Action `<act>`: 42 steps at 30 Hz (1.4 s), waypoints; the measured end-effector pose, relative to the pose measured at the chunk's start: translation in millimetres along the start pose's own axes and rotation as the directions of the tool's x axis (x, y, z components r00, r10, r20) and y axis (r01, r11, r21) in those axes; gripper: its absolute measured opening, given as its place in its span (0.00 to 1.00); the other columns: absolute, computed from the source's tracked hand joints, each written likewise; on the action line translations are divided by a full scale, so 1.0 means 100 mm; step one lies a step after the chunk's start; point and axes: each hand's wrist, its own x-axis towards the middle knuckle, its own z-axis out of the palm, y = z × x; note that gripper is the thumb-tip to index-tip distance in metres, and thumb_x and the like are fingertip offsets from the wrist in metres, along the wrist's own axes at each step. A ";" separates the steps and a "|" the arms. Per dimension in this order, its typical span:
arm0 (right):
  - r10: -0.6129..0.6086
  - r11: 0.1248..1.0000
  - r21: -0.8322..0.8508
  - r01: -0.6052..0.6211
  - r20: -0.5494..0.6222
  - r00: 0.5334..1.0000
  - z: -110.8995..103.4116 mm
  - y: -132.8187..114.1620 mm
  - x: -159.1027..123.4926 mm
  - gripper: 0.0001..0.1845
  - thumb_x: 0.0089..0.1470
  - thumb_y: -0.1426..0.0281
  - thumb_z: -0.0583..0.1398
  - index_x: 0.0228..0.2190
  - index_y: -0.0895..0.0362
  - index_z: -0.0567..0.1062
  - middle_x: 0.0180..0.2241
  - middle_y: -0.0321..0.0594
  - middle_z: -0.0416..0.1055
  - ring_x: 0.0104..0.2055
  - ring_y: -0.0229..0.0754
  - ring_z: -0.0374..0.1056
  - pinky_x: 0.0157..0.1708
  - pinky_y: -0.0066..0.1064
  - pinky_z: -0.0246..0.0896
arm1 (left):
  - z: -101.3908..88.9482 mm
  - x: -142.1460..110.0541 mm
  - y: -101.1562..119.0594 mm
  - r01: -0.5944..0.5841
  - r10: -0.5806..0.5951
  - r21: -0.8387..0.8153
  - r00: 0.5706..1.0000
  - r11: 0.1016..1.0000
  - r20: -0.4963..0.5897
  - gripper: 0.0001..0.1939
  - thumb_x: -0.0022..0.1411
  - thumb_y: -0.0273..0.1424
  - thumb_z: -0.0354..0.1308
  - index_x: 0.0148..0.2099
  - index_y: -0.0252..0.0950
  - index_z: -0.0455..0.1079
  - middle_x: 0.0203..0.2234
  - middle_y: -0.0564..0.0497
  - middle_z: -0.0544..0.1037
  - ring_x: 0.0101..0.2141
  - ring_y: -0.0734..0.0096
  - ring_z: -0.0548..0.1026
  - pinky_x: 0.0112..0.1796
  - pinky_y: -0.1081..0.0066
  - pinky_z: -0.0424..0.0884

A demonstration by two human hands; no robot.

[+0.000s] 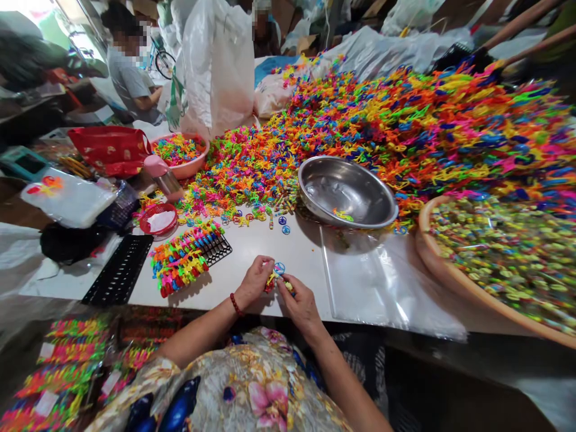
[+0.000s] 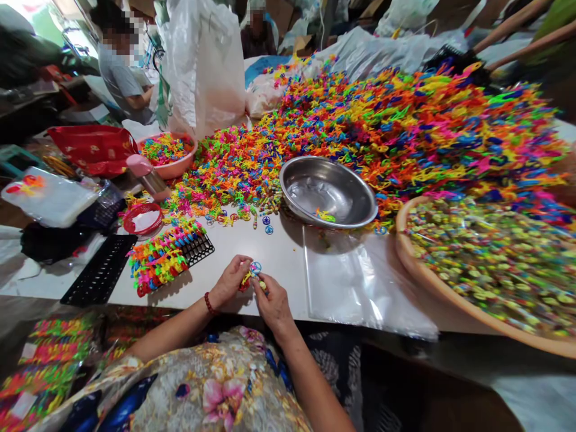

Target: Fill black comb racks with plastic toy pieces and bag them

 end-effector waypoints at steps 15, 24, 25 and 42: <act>0.101 0.985 0.142 -0.094 -0.038 0.994 0.07 0.06 -0.05 0.18 0.58 0.56 0.59 0.38 0.57 0.77 0.31 0.39 0.77 0.30 0.40 0.70 0.32 0.29 0.66 | -0.01 0.05 -0.10 -0.042 0.054 0.153 0.996 0.987 -0.076 0.21 0.60 0.52 0.55 0.39 0.38 0.62 0.20 0.59 0.66 0.20 0.78 0.63 0.22 0.77 0.59; 0.086 0.992 0.096 -0.079 -0.070 0.994 0.09 0.11 -0.08 0.17 0.57 0.56 0.60 0.39 0.56 0.78 0.34 0.41 0.79 0.34 0.42 0.73 0.36 0.31 0.69 | -0.01 0.07 -0.14 0.103 -0.087 0.112 0.986 0.988 -0.146 0.19 0.60 0.49 0.59 0.35 0.37 0.64 0.19 0.58 0.65 0.20 0.77 0.62 0.22 0.76 0.58; 0.070 0.994 0.092 -0.063 -0.069 0.995 0.08 0.11 -0.07 0.16 0.57 0.57 0.60 0.39 0.56 0.78 0.35 0.41 0.79 0.35 0.42 0.73 0.37 0.31 0.69 | -0.01 0.08 -0.15 0.104 -0.090 0.102 0.986 0.989 -0.140 0.19 0.59 0.49 0.59 0.34 0.37 0.64 0.19 0.58 0.65 0.19 0.77 0.62 0.22 0.76 0.57; -0.147 0.973 -0.197 0.124 -0.109 0.983 -0.19 0.39 0.09 0.19 0.60 0.60 0.56 0.47 0.56 0.77 0.47 0.49 0.75 0.48 0.48 0.72 0.50 0.42 0.68 | -0.11 0.61 0.08 -0.074 0.196 0.609 0.971 0.790 -0.137 0.12 0.64 0.41 0.57 0.35 0.38 0.68 0.28 0.49 0.70 0.33 0.64 0.71 0.35 0.71 0.63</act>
